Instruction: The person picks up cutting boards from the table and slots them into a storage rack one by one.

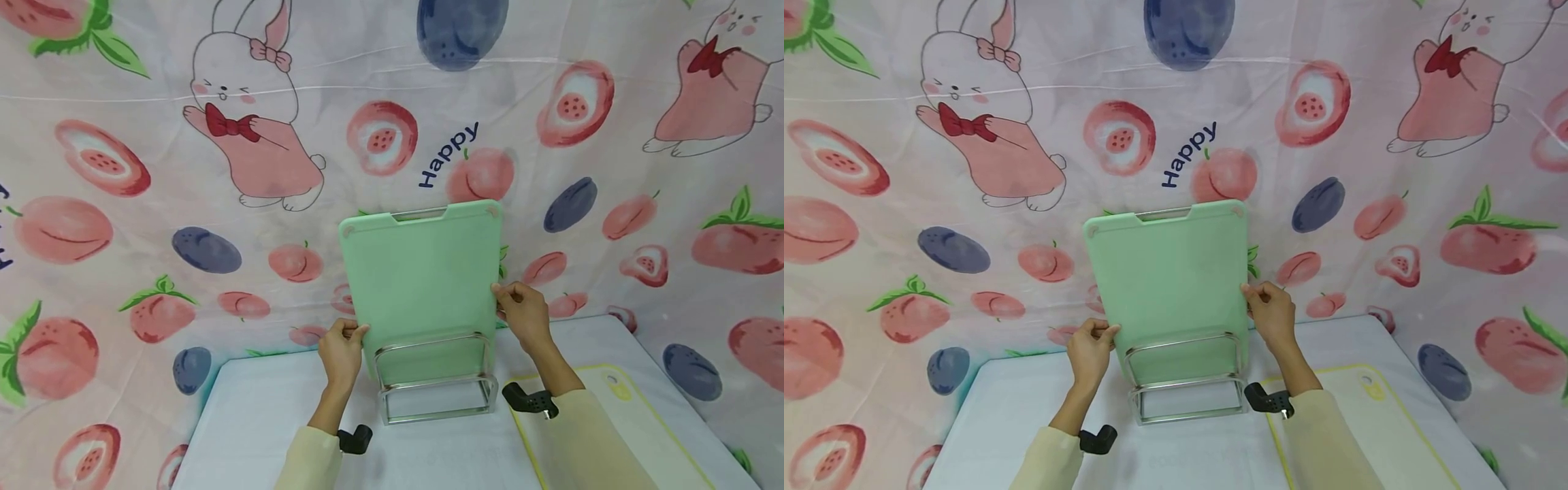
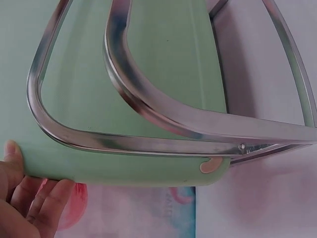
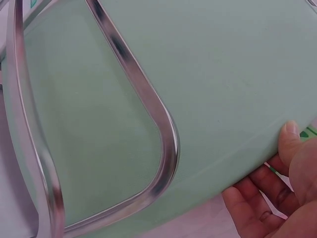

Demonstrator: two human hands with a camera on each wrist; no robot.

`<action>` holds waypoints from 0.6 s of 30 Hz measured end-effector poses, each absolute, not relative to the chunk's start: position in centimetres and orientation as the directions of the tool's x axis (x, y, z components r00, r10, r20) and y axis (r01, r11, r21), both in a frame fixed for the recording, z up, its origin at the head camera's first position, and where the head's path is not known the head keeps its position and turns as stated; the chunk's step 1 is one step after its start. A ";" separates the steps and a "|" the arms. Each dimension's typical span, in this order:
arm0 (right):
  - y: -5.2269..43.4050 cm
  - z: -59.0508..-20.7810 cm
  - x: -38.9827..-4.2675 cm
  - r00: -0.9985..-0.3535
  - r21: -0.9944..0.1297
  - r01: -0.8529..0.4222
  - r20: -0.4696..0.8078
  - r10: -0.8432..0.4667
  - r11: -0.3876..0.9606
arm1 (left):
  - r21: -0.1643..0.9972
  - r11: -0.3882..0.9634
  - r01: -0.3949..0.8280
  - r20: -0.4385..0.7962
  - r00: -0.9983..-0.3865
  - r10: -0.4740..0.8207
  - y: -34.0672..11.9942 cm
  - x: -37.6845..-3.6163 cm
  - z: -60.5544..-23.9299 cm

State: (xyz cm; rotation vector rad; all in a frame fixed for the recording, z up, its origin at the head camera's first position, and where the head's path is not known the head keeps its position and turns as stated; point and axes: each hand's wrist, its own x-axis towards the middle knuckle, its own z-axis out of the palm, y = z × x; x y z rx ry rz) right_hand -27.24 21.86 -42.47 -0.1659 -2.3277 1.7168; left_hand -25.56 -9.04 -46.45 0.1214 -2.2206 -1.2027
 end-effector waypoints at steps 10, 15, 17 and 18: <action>21.8 -42.7 -27.6 -0.960 -0.948 -0.059 0.139 0.243 0.312 | 0.783 0.592 0.193 0.463 -0.816 -0.346 -9.1 -25.7 -46.4; 21.8 -42.9 -27.8 -0.955 -0.942 -0.067 0.156 0.251 0.330 | 0.791 0.581 0.193 0.454 -0.821 -0.346 -9.2 -25.9 -46.4; 21.8 -42.9 -27.9 -0.954 -0.939 -0.067 0.159 0.254 0.337 | 0.791 0.579 0.197 0.456 -0.820 -0.345 -9.2 -26.0 -46.4; 21.8 -42.9 -28.0 -0.954 -0.938 -0.068 0.162 0.254 0.341 | 0.791 0.578 0.198 0.457 -0.820 -0.344 -9.2 -26.1 -46.5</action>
